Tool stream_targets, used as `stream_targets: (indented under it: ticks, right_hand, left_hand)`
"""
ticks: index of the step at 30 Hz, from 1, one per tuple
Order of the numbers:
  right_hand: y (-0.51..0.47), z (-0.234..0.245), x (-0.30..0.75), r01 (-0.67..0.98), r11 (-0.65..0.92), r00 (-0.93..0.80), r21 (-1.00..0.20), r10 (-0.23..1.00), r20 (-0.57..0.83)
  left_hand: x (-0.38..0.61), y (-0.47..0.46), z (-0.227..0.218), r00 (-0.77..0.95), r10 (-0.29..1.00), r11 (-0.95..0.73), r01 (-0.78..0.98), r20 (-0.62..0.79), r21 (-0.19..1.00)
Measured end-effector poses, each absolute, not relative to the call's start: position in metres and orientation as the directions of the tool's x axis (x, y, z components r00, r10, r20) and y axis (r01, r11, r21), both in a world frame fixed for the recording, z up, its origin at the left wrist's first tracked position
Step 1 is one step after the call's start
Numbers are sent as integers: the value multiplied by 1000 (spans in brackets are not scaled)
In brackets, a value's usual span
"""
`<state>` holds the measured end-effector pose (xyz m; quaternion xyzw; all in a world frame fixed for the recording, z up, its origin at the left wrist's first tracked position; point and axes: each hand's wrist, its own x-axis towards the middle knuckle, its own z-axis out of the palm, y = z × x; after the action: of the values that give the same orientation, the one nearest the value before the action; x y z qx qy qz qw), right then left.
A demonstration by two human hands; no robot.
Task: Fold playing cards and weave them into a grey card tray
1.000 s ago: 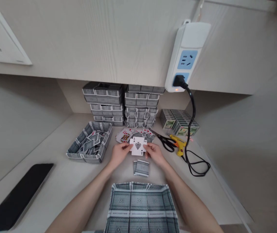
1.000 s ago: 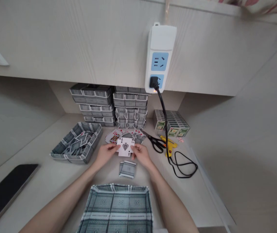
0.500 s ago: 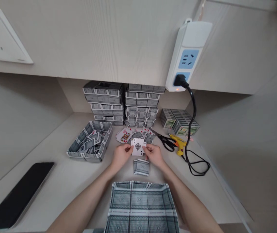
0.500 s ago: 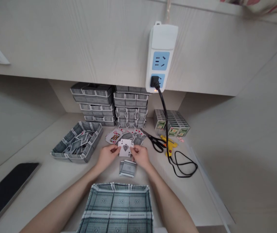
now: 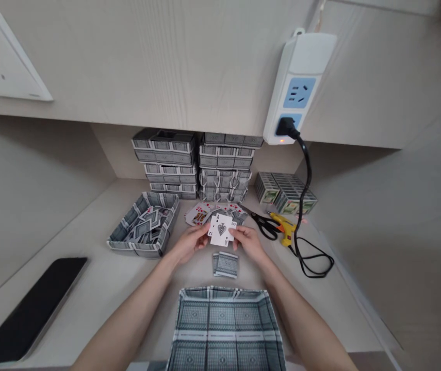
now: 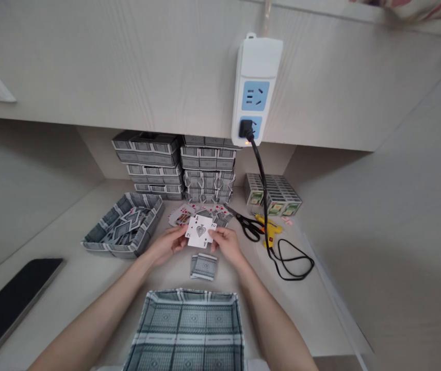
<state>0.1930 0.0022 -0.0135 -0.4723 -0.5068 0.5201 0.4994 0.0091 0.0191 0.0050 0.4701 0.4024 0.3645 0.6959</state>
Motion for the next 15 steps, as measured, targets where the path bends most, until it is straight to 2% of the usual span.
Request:
stream_targets:
  ticks: [5, 11, 15]
  right_hand:
    - [2, -16, 192, -29, 8, -94, -1000, 995, 10]
    - [6, -24, 192, -11, -14, -117, -1000, 993, -12]
    - [6, -27, 192, -15, -29, -125, -999, 992, -27]
  left_hand:
    - [9, 18, 3, 466, 842, 327, -43, -270, 944]
    - [11, 24, -3, 463, 866, 193, 41, -189, 980]
    - [11, 26, -7, 442, 880, 175, 45, -176, 984]
